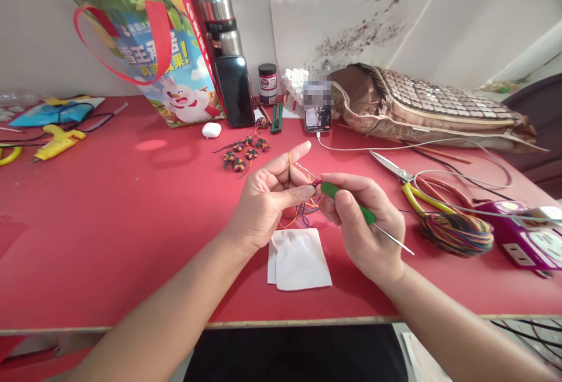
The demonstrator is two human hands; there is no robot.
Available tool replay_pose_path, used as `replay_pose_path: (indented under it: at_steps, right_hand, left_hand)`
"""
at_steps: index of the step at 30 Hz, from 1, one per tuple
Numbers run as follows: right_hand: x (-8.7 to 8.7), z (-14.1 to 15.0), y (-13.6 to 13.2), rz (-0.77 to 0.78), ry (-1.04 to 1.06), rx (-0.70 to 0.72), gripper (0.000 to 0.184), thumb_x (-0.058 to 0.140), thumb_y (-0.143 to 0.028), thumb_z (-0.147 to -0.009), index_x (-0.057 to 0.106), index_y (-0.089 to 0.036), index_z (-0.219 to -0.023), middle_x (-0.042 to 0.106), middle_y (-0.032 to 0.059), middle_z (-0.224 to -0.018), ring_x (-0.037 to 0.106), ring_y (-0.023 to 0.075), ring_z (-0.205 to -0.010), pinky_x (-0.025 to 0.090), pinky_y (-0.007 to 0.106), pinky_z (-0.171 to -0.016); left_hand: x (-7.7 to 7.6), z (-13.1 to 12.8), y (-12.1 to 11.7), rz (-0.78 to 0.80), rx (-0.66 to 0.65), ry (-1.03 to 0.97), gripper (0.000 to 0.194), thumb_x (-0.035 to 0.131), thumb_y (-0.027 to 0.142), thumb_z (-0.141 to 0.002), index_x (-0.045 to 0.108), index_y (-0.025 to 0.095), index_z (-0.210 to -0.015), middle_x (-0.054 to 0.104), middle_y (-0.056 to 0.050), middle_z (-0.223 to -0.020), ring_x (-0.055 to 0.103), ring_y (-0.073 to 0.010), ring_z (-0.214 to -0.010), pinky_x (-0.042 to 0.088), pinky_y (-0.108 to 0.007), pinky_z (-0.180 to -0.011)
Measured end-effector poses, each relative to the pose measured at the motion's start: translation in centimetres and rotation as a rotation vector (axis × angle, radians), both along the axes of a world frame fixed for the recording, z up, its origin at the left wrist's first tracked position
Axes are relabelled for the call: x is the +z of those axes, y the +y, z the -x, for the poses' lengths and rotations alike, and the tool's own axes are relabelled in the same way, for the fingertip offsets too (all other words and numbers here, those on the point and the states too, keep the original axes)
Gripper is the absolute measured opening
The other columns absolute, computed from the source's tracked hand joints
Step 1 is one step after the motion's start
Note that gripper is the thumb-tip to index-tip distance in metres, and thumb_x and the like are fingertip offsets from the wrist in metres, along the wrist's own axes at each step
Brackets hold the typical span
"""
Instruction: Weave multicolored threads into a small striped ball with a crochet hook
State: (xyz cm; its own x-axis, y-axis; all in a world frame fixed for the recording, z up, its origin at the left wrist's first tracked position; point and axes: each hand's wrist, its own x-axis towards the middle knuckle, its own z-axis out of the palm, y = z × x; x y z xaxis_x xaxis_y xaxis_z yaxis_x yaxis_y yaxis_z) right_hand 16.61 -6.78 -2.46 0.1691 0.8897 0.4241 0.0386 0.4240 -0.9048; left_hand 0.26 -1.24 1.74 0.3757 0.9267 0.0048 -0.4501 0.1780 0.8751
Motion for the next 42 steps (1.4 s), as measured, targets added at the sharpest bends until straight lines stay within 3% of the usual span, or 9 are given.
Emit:
replay_pose_path:
  at_steps: [4, 7, 19, 26, 30, 36, 42]
  right_hand:
    - [0.2, 0.0, 0.2, 0.018, 0.108, 0.075, 0.021, 0.072, -0.041, -0.110, 0.080, -0.026, -0.122, 0.066, -0.0011, -0.076, 0.060, 0.0131, -0.063, 0.055, 0.029, -0.059]
    - [0.2, 0.1, 0.2, 0.019, 0.145, 0.100, 0.018, 0.072, -0.038, -0.110, 0.080, -0.027, -0.122, 0.062, -0.0030, -0.073, 0.057, 0.0120, -0.062, 0.053, 0.027, -0.059]
    - [0.2, -0.3, 0.2, 0.022, 0.155, 0.102, 0.018, 0.077, -0.037, -0.107, 0.086, -0.030, -0.121, 0.070, -0.0008, -0.079, 0.063, 0.0119, -0.068, 0.054, 0.026, -0.062]
    - [0.4, -0.6, 0.3, 0.026, 0.163, 0.097, 0.018, 0.079, -0.038, -0.106, 0.089, -0.033, -0.119, 0.070, -0.0002, -0.086, 0.063, 0.0115, -0.068, 0.053, 0.028, -0.062]
    - [0.6, -1.0, 0.3, 0.021, 0.160, 0.110, 0.017, 0.080, -0.037, -0.105, 0.090, -0.032, -0.117, 0.069, -0.0006, -0.081, 0.061, 0.0120, -0.065, 0.049, 0.029, -0.061]
    - [1.1, -1.9, 0.4, 0.029, 0.116, 0.115, 0.017, 0.080, -0.039, -0.105, 0.091, -0.029, -0.113, 0.070, 0.0013, -0.078, 0.057, 0.0140, -0.063, 0.046, 0.033, -0.061]
    - [1.4, -2.8, 0.6, 0.011, 0.071, 0.121, 0.015, 0.081, -0.037, -0.104, 0.093, -0.030, -0.111, 0.068, 0.0024, -0.076, 0.054, 0.0142, -0.064, 0.039, 0.031, -0.056]
  left_hand:
    - [0.1, 0.0, -0.1, 0.032, -0.004, -0.015, 0.053, 0.097, 0.012, -0.071, 0.086, 0.024, -0.121, 0.072, 0.005, -0.078, 0.070, -0.0108, -0.079, 0.057, -0.027, -0.091]
    - [0.2, -0.1, -0.1, 0.044, 0.001, -0.025, 0.054, 0.098, 0.011, -0.070, 0.087, 0.023, -0.121, 0.074, 0.005, -0.077, 0.071, -0.0103, -0.078, 0.058, -0.025, -0.089]
    - [0.3, 0.4, 0.2, 0.065, -0.025, -0.093, 0.051, 0.098, 0.006, -0.069, 0.087, 0.023, -0.116, 0.074, 0.006, -0.076, 0.073, -0.0077, -0.075, 0.060, -0.019, -0.081]
    - [0.2, 0.9, 0.5, -0.012, 0.019, -0.027, 0.053, 0.097, 0.006, -0.070, 0.087, 0.024, -0.119, 0.073, 0.006, -0.079, 0.072, -0.0097, -0.078, 0.060, -0.022, -0.084]
    - [0.0, 1.1, 0.7, -0.061, 0.015, -0.003, 0.053, 0.097, 0.008, -0.072, 0.087, 0.026, -0.121, 0.075, 0.004, -0.084, 0.074, -0.0103, -0.078, 0.060, -0.022, -0.084]
    - [0.3, 1.4, 1.0, -0.069, -0.047, -0.019, 0.053, 0.100, 0.007, -0.067, 0.090, 0.028, -0.114, 0.070, 0.005, -0.075, 0.068, -0.0105, -0.073, 0.061, -0.022, -0.077]
    - [0.5, 1.9, 1.2, -0.108, -0.095, 0.022, 0.044, 0.097, 0.010, -0.072, 0.090, 0.024, -0.113, 0.072, 0.002, -0.076, 0.066, -0.0115, -0.073, 0.056, -0.023, -0.074]
